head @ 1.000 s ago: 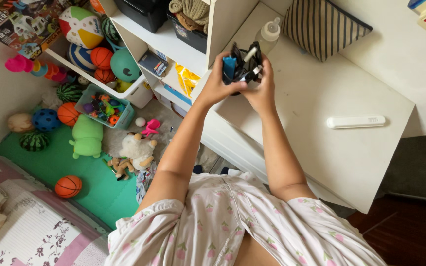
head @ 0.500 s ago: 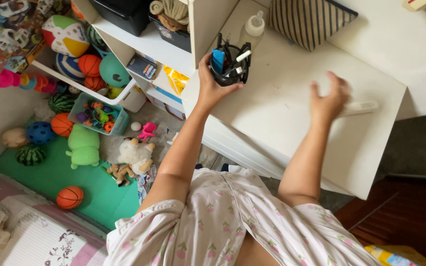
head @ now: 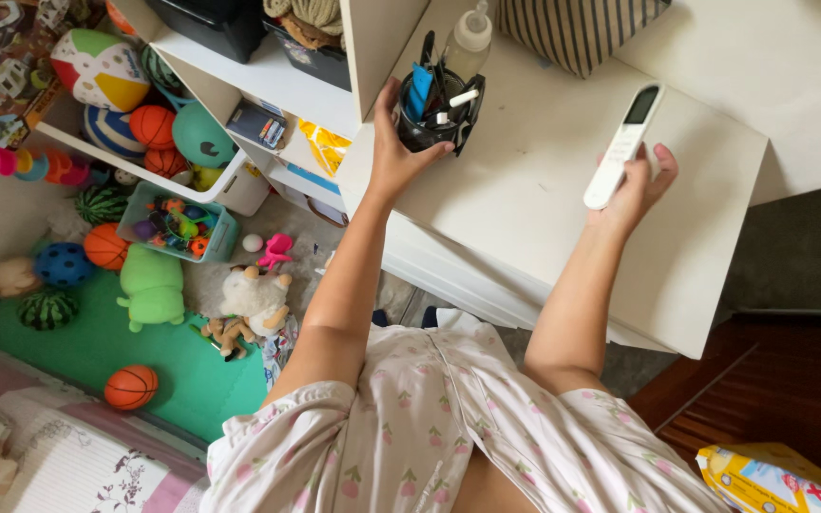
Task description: The person organizes various items on a white desk and shelf unit. They place a knitted hat and a red plush toy into a black storage bin, then arrange two baseball caps on the shelf. They also place pens, a thermometer, and a bottle into a mesh holder, and finally put a white mesh bag into the shelf.
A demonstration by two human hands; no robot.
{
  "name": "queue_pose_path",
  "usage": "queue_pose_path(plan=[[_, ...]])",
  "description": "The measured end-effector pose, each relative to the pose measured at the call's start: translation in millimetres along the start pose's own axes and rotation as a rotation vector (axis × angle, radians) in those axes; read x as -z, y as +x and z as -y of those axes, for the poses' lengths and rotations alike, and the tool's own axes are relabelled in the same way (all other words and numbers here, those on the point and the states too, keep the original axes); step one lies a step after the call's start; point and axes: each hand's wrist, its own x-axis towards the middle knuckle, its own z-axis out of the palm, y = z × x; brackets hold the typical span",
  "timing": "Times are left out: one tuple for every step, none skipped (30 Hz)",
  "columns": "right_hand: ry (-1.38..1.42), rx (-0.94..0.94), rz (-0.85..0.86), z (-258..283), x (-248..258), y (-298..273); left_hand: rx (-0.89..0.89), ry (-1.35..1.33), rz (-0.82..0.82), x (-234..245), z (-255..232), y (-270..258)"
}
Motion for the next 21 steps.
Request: queue_pose_path(plan=[[0.44,-0.119,0.071,5.3,-17.3,-7.8,0.018,-0.024,0.006,1.2,-2.2,-0.7],[0.369,-0.146,0.167,11.5,-34.0,-15.2,0.031,-0.042,0.016,2.2,-4.4,-1.4],[0.299,-0.171,0.264,17.2,-51.2,-20.0,0.043,-0.06,0.025,3.1,-5.7,-0.5],[0.228,-0.195,0.362,22.4,-67.6,-25.8,0.055,-0.078,0.034,4.1,-7.0,0.1],[0.18,-0.158,0.409,29.4,-83.1,-30.7,0.06,-0.062,0.046,4.9,-8.9,0.3],[0.133,-0.121,0.455,37.3,-98.7,-32.9,0.064,-0.046,0.058,5.7,-11.0,0.4],[0.084,-0.081,0.5,44.3,-113.8,-35.5,0.068,-0.032,0.07,5.4,-12.9,1.0],[0.1,-0.069,0.562,49.4,-129.6,-38.0,0.021,0.037,0.058,5.4,-14.7,1.5],[0.119,-0.058,0.624,53.2,-147.1,-38.1,-0.028,0.107,0.048,6.2,-16.3,2.4],[0.138,-0.047,0.686,55.7,-163.9,-38.3,-0.077,0.178,0.037,7.1,-17.5,3.8],[0.088,-0.023,0.715,55.1,-180.0,-40.3,-0.067,0.149,0.039,7.3,-18.5,3.7],[0.038,0.002,0.743,51.1,-198.1,-43.0,-0.056,0.121,0.042,7.5,-19.4,3.6],[-0.012,0.026,0.773,47.4,-213.5,-47.0,-0.046,0.094,0.042,7.9,-20.2,3.7],[-0.098,0.163,0.808,44.5,-224.4,-53.2,-0.025,0.109,0.035,8.2,-20.9,3.4],[-0.184,0.299,0.841,41.0,-233.9,-61.3,-0.003,0.126,0.026,9.2,-21.4,2.3],[-0.269,0.436,0.871,38.6,-241.8,-69.3,0.018,0.142,0.018,10.2,-21.6,1.0],[-0.275,0.438,0.865,37.7,-249.2,-75.8,0.031,0.154,0.014,11.3,-21.3,1.5],[-0.28,0.439,0.861,37.5,-255.3,-82.0,0.044,0.165,0.011,12.4,-20.4,1.9],[-0.287,0.437,0.858,37.7,-259.1,-87.8,0.06,0.173,0.005,11.9,-19.3,0.1],[-0.232,0.444,0.84,38.2,-262.7,-92.7,0.066,0.168,0.006,11.4,-18.0,-1.4],[-0.173,0.454,0.821,39.1,-266.9,-95.9,0.069,0.164,0.007,11.6,-16.9,-0.9]])
